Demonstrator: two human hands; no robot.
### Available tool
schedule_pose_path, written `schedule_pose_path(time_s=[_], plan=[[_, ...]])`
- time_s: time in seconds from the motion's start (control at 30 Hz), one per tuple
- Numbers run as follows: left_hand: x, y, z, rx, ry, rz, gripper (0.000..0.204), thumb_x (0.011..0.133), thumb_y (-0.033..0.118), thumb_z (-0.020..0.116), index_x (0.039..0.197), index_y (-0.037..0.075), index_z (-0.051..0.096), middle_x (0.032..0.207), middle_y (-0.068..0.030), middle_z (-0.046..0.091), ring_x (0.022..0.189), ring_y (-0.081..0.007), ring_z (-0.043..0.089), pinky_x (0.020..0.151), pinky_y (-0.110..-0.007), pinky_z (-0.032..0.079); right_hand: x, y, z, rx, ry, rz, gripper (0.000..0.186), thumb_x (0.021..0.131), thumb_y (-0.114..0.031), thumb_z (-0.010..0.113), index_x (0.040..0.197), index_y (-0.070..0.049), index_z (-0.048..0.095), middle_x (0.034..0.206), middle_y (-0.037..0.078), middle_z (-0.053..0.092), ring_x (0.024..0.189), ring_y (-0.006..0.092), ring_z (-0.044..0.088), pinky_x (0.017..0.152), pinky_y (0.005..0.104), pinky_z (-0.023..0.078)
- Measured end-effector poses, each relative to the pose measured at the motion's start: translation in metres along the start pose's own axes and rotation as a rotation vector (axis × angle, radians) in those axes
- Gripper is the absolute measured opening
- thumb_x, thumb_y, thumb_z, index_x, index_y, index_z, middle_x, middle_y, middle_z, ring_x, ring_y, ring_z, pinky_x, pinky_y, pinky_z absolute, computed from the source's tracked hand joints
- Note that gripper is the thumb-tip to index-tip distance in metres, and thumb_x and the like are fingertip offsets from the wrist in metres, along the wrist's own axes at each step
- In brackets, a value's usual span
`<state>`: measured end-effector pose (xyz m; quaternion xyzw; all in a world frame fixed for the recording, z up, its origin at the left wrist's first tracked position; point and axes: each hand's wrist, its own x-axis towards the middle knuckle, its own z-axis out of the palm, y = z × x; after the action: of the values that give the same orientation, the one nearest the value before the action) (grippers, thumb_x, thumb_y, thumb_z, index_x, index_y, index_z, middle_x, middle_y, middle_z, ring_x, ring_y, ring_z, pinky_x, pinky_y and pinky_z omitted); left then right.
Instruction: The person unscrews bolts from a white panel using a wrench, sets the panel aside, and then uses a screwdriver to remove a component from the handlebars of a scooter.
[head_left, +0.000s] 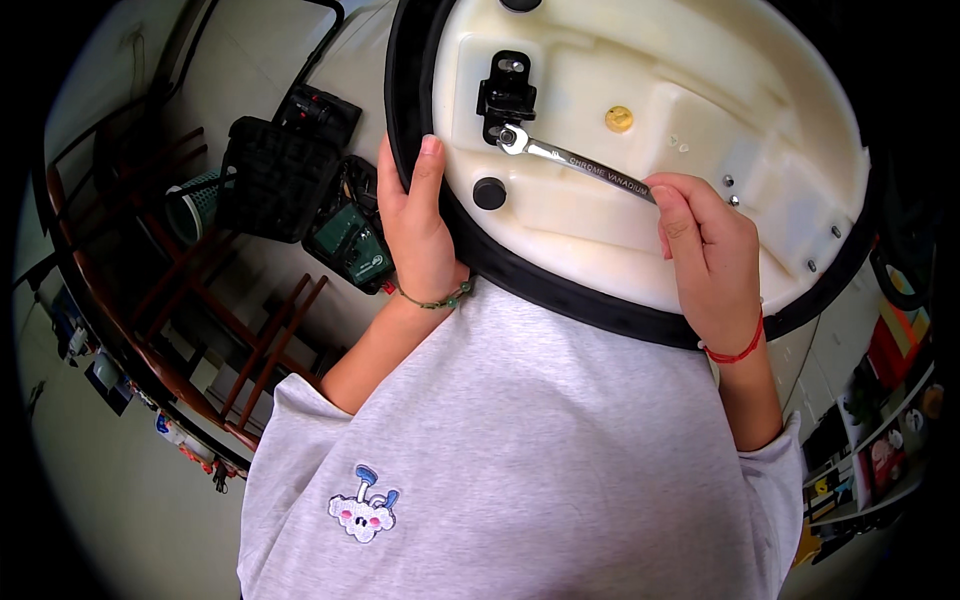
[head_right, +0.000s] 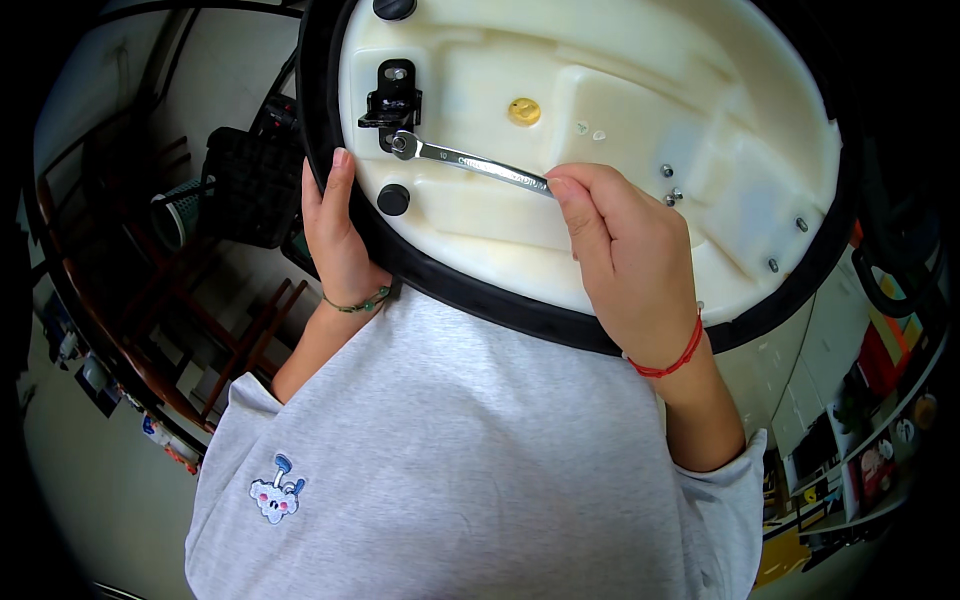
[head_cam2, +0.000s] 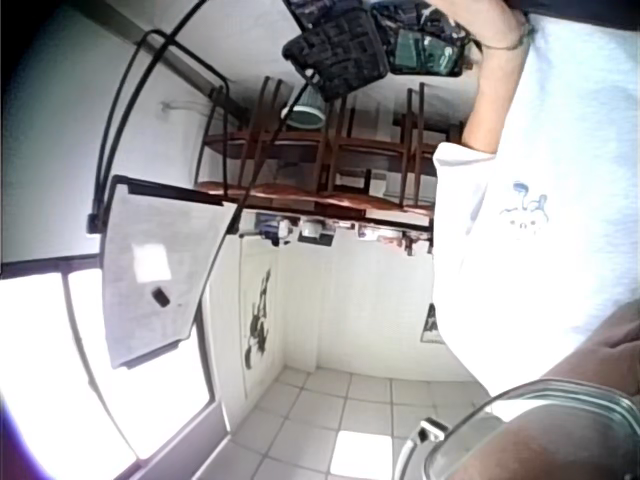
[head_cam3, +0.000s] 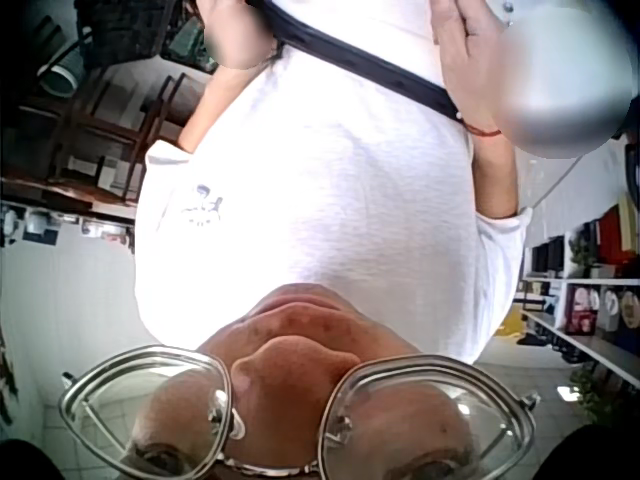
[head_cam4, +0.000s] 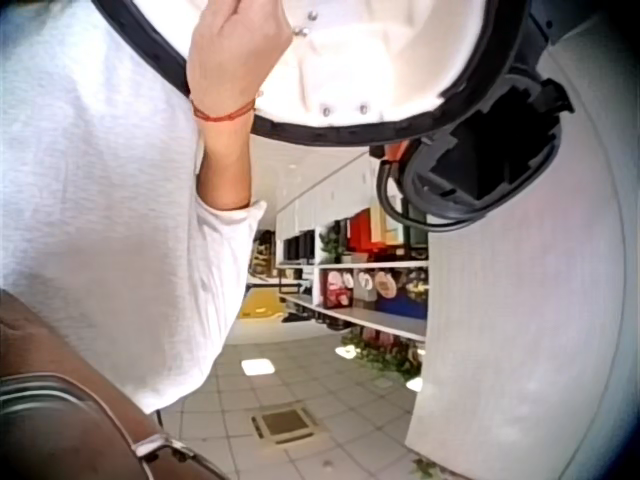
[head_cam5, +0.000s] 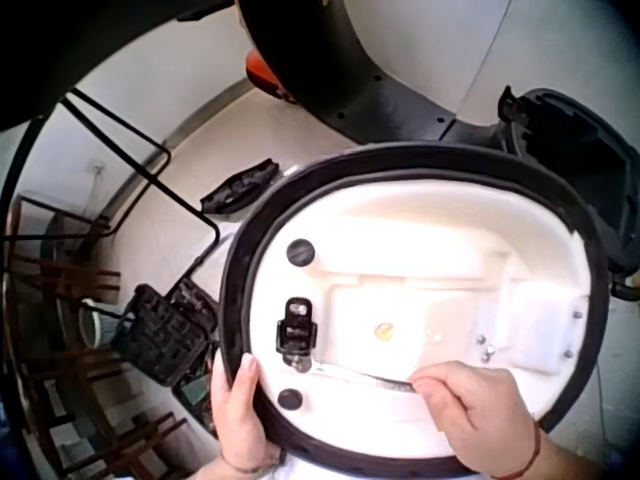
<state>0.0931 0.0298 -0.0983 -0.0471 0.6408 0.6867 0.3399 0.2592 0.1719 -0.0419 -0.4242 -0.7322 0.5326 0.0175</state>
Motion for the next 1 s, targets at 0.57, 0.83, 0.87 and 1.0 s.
schedule_pose_path(time_s=[0.57,0.83,0.87,1.0], plan=[[-0.009,-0.010,0.000,0.053,0.015,0.040,0.028,0.098,0.021,0.055,0.120,0.003,0.056,0.106,-0.0044,0.066,0.091,-0.0094,0.060,0.080,-0.024,0.048,-0.037,0.006,0.022,-0.404,-0.098,-0.157,0.033,0.095,-0.026,0.057,0.069,-0.007,0.051,0.047,0.010,0.051,0.039,0.0290,0.049,0.040,0.0397,0.038],[0.010,-0.005,-0.006,0.253,-0.037,0.146,0.031,0.099,0.023,0.055,0.123,0.002,0.053,0.108,-0.0025,0.063,0.093,-0.0069,0.056,0.084,-0.021,0.044,-0.016,-0.007,0.019,0.401,-0.195,0.186,0.016,0.097,-0.015,0.054,0.096,0.000,0.060,0.054,0.002,0.049,0.050,0.0091,0.048,0.049,0.0272,0.037],[0.011,-0.005,-0.007,0.256,-0.048,0.159,0.036,0.098,0.023,0.056,0.126,0.001,0.051,0.112,-0.0046,0.061,0.098,-0.0092,0.056,0.088,-0.023,0.043,-0.016,-0.006,0.022,0.484,-0.134,0.191,0.015,0.097,-0.012,0.053,0.100,0.000,0.060,0.055,0.000,0.048,0.053,0.0059,0.046,0.050,0.0252,0.036],[0.010,-0.010,-0.009,0.324,-0.063,0.245,0.048,0.096,0.021,0.059,0.135,-0.004,0.044,0.120,-0.0098,0.059,0.108,-0.0150,0.055,0.096,-0.027,0.042,-0.010,0.003,0.010,0.503,-0.192,0.201,0.014,0.094,-0.010,0.058,0.103,0.001,0.060,0.056,-0.002,0.046,0.054,0.0031,0.039,0.050,0.0215,0.031]])
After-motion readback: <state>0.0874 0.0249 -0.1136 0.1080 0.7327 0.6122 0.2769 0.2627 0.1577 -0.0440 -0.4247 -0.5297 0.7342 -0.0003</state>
